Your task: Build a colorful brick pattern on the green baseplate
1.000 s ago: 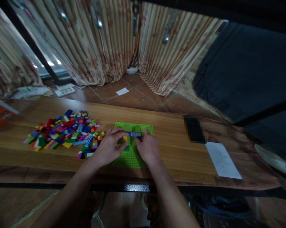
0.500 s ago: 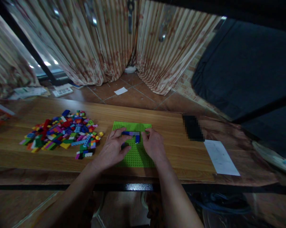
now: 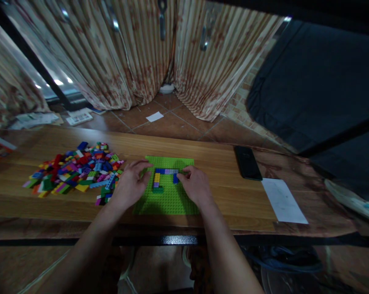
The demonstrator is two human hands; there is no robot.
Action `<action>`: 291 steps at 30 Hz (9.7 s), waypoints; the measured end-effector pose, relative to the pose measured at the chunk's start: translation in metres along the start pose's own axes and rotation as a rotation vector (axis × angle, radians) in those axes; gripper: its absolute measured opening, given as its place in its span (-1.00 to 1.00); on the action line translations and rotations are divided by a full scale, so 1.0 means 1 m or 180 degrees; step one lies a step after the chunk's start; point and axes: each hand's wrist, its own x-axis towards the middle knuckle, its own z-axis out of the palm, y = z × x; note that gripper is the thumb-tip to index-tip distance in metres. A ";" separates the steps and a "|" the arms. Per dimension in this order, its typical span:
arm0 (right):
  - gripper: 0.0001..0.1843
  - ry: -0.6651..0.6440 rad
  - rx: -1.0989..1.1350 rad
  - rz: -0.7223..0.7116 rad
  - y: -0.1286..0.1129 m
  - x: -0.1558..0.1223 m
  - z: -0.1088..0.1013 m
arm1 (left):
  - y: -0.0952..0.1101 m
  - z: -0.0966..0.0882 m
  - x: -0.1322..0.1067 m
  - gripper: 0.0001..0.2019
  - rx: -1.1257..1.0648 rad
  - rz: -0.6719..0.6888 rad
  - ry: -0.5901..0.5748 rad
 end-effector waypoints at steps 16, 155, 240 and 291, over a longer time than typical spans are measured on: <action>-0.78 -0.0133 0.0121 -0.0082 0.002 0.003 0.000 | 0.033 0.032 -0.020 -0.83 0.0833 0.0592 -0.0196; -0.93 -0.0019 0.1843 -0.1752 -0.069 -0.036 0.033 | -0.003 -0.044 -0.011 -0.70 -0.3647 -0.1512 -0.1571; -0.90 0.0478 -0.0304 -0.2059 -0.180 -0.050 0.162 | -0.091 -0.179 -0.037 -0.84 -0.4239 -0.2151 0.3618; -0.76 -0.0214 -0.0699 -0.2635 -0.228 -0.049 0.169 | -0.088 -0.185 -0.035 -0.83 -0.4001 -0.2053 0.4397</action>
